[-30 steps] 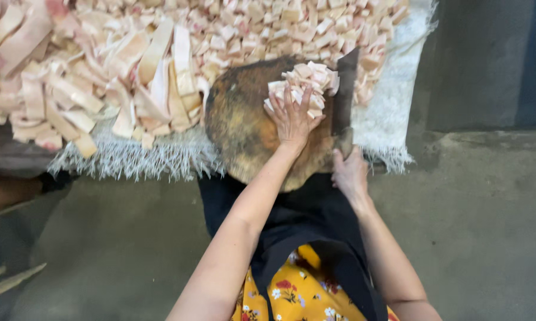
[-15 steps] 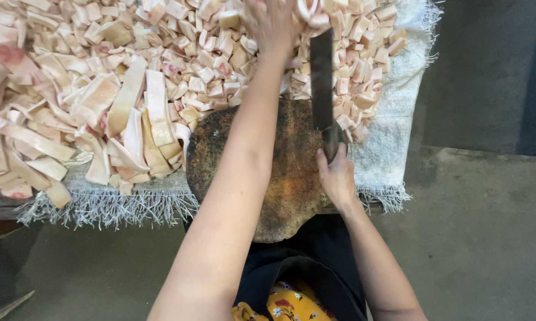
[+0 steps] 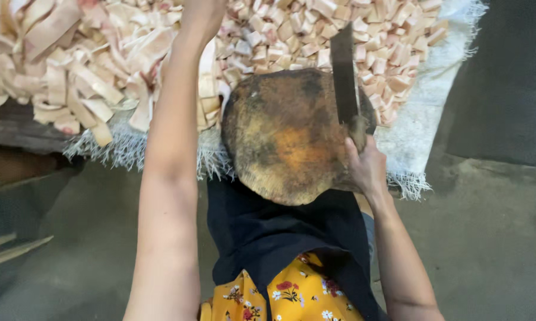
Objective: The person sits on the floor and uses a large cleaver to chop strips of pork skin into small cubes on a round wooden cutting board. The chopped pieces are periodically pushed aside to make room for more strips.
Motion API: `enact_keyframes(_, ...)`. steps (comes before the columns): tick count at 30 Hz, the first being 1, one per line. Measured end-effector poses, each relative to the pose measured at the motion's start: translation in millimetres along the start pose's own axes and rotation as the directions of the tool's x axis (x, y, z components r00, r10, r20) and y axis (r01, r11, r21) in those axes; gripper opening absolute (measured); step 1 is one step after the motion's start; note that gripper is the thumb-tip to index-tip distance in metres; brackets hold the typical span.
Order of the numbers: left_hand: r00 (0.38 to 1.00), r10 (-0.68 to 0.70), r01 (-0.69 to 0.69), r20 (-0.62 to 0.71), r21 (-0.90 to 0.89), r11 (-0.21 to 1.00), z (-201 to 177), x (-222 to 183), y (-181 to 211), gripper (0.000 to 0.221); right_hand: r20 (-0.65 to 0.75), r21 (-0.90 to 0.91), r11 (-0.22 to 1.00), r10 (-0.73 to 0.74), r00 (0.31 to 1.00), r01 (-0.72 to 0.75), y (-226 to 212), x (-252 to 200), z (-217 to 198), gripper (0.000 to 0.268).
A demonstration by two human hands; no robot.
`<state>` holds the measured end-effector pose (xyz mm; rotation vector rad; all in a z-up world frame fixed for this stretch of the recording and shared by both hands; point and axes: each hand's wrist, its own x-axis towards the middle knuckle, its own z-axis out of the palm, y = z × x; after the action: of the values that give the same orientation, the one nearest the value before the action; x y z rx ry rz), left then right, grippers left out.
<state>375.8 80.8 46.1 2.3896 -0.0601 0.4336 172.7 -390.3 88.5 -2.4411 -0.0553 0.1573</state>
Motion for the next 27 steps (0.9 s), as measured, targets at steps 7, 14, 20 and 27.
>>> enact_keyframes(7,0.969,-0.236,0.247,-0.08,0.206,0.947,-10.0,-145.7,7.5,0.036,0.22,0.188,0.896,0.36,0.907,-0.401,-10.8,-100.6,2.6,0.046)
enact_keyframes(14,0.789,-0.598,0.581,-0.145,0.493,0.648,32.0,-157.4,26.1,0.058,0.062,-0.018,0.997,-0.069,0.996,0.07,49.4,-109.5,31.6,0.035)
enact_keyframes(20,0.735,-0.67,0.598,-0.106,0.568,0.566,30.4,-159.9,19.0,0.052,0.27,0.244,0.892,0.315,0.91,-0.381,16.1,-120.2,28.2,0.035)
enact_keyframes(27,0.727,-0.659,0.559,0.196,0.388,0.732,-4.7,-247.5,23.5,0.053,0.241,0.263,0.898,0.291,0.926,-0.351,-13.8,-115.9,10.6,0.038)
